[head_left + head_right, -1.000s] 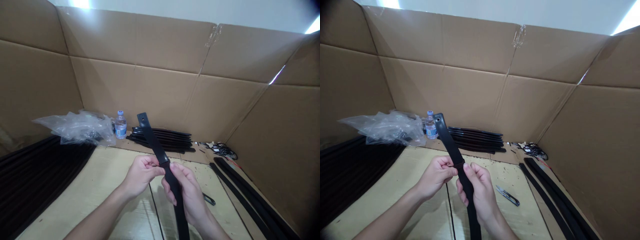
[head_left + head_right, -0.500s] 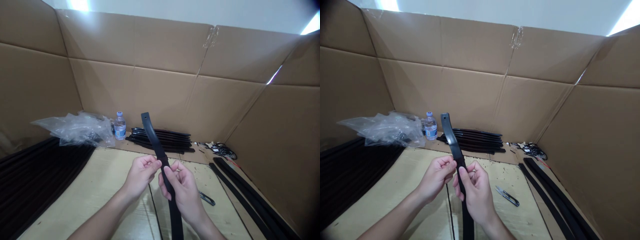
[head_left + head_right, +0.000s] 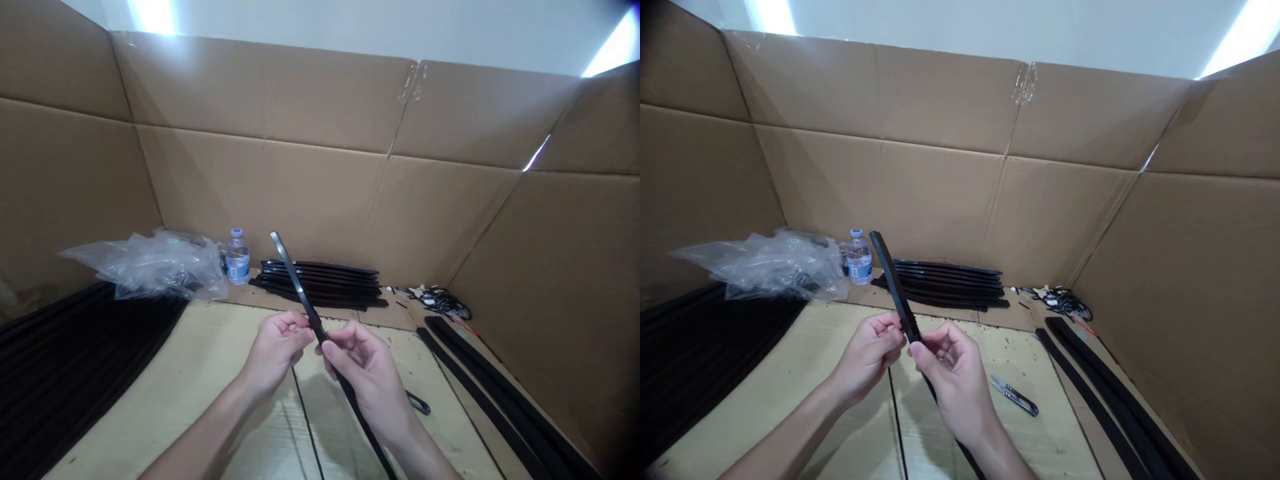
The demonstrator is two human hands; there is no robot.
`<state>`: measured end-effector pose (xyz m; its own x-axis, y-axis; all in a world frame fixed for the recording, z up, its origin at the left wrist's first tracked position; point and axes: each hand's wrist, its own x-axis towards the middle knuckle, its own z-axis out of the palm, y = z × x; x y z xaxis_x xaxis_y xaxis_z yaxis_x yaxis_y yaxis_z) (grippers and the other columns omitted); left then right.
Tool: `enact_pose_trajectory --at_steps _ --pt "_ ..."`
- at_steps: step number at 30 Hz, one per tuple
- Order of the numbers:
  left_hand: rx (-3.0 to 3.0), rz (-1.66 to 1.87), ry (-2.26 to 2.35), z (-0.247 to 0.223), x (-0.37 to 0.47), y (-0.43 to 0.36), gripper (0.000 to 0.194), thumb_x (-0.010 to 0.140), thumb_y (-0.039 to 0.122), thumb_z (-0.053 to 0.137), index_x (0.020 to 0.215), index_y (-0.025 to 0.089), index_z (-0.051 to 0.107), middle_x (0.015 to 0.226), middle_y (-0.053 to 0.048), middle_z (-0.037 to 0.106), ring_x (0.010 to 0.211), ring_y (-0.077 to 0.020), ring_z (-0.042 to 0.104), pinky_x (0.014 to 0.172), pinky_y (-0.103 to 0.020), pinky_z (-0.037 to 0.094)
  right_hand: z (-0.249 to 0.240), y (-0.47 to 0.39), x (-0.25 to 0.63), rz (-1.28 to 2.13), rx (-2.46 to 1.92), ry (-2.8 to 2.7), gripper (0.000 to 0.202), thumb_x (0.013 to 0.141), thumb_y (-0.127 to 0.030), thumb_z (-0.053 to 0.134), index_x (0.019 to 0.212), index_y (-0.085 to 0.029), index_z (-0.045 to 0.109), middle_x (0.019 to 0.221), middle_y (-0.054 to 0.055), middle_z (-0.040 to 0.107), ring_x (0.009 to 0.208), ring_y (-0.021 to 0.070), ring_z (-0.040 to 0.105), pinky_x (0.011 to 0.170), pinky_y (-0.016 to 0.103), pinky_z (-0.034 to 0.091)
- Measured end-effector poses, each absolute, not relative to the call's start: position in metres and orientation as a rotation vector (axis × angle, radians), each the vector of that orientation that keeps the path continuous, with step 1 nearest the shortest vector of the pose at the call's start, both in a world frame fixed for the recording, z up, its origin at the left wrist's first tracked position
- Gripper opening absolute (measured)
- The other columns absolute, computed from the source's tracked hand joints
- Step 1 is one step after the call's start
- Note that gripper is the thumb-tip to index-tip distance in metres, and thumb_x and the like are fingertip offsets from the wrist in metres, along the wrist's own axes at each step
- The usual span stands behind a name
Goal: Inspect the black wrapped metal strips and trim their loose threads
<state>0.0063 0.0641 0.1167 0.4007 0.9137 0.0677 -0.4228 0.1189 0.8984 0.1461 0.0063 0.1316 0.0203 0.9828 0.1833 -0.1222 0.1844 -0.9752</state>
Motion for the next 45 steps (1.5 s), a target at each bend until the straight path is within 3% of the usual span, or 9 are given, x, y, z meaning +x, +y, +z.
enact_pose_trajectory --at_steps 4,7,10,13,19,30,37,43,45 --pt "1.057 1.009 0.548 0.118 0.004 0.065 0.038 0.051 0.029 0.086 0.076 0.010 0.064 0.061 0.001 0.056 0.050 -0.0054 0.043 0.048 -0.016 0.033 0.132 0.010 0.149 1.227 -0.995 -1.225 0.031 0.070 -0.025 0.077 0.095 -0.016 0.060 0.087 0.003 0.067 0.078 0.0147 0.059 0.073 0.027 0.047" --pt "1.097 0.947 0.504 0.119 0.000 0.066 0.036 0.052 0.028 0.085 0.078 0.010 0.067 0.071 -0.003 0.062 0.062 -0.0113 0.053 0.056 -0.021 0.039 0.133 0.009 0.150 1.317 -0.972 -1.296 0.023 0.069 -0.024 0.077 0.084 -0.014 0.064 0.082 0.003 0.065 0.069 0.0140 0.060 0.063 0.026 0.052" --pt "1.155 0.870 0.464 0.117 -0.003 0.066 0.035 0.056 0.032 0.083 0.077 0.009 0.067 0.067 -0.003 0.061 0.054 -0.0095 0.049 0.050 -0.020 0.032 0.135 0.007 0.148 1.443 -0.887 -1.254 0.025 0.068 -0.024 0.077 0.075 -0.016 0.055 0.069 -0.002 0.061 0.053 0.0118 0.058 0.048 0.026 0.053" --pt "1.182 0.823 0.432 0.115 -0.005 0.065 0.040 0.059 0.038 0.080 0.083 0.008 0.067 0.065 -0.004 0.061 0.048 -0.0087 0.046 0.046 -0.021 0.026 0.134 0.005 0.147 1.556 -0.777 -1.241 0.029 0.074 -0.026 0.073 0.076 -0.019 0.045 0.062 -0.002 0.064 0.048 0.0121 0.060 0.046 0.024 0.050" --pt "1.198 0.836 0.425 0.111 -0.005 0.066 0.044 0.061 0.043 0.078 0.086 0.009 0.066 0.059 0.000 0.052 0.041 -0.0034 0.031 0.042 -0.019 0.016 0.127 0.006 0.139 1.633 -0.733 -1.047 0.027 0.092 -0.044 0.045 0.088 -0.017 0.047 0.055 0.001 0.064 0.039 0.0067 0.050 0.039 0.015 0.036" --pt "1.212 0.837 0.449 0.108 0.001 0.060 0.046 0.071 0.047 0.069 0.097 0.011 0.062 0.051 0.001 0.051 0.038 -0.0081 0.043 0.041 -0.020 0.023 0.122 0.000 0.129 1.468 -0.878 -0.921 0.037 0.088 -0.048 0.049 0.074 -0.015 0.054 0.047 -0.001 0.057 0.032 0.0050 0.041 0.031 0.013 0.031" --pt "1.262 0.828 0.485 0.114 0.002 0.055 0.042 0.073 0.047 0.068 0.092 0.010 0.065 0.047 0.000 0.053 0.038 -0.0097 0.045 0.040 -0.021 0.021 0.125 0.004 0.124 1.503 -0.854 -0.909 0.045 0.090 -0.051 0.041 0.070 -0.013 0.056 0.037 -0.002 0.051 0.028 0.0054 0.038 0.029 0.013 0.028" --pt "1.255 0.856 0.459 0.112 0.003 0.056 0.038 0.072 0.045 0.069 0.084 0.009 0.064 0.047 0.004 0.045 0.037 -0.0033 0.027 0.041 -0.021 0.013 0.125 0.002 0.125 1.533 -0.852 -0.865 0.038 0.088 -0.050 0.047 0.080 -0.014 0.057 0.039 -0.003 0.053 0.027 0.0058 0.037 0.027 0.013 0.028" --pt "1.244 0.858 0.473 0.113 0.003 0.056 0.038 0.072 0.046 0.070 0.082 0.010 0.064 0.046 0.004 0.045 0.037 -0.0036 0.028 0.041 -0.020 0.014 0.125 0.002 0.125 1.542 -0.847 -0.854 0.036 0.088 -0.050 0.048 0.082 -0.015 0.055 0.040 -0.003 0.053 0.027 0.0063 0.038 0.027 0.013 0.028"
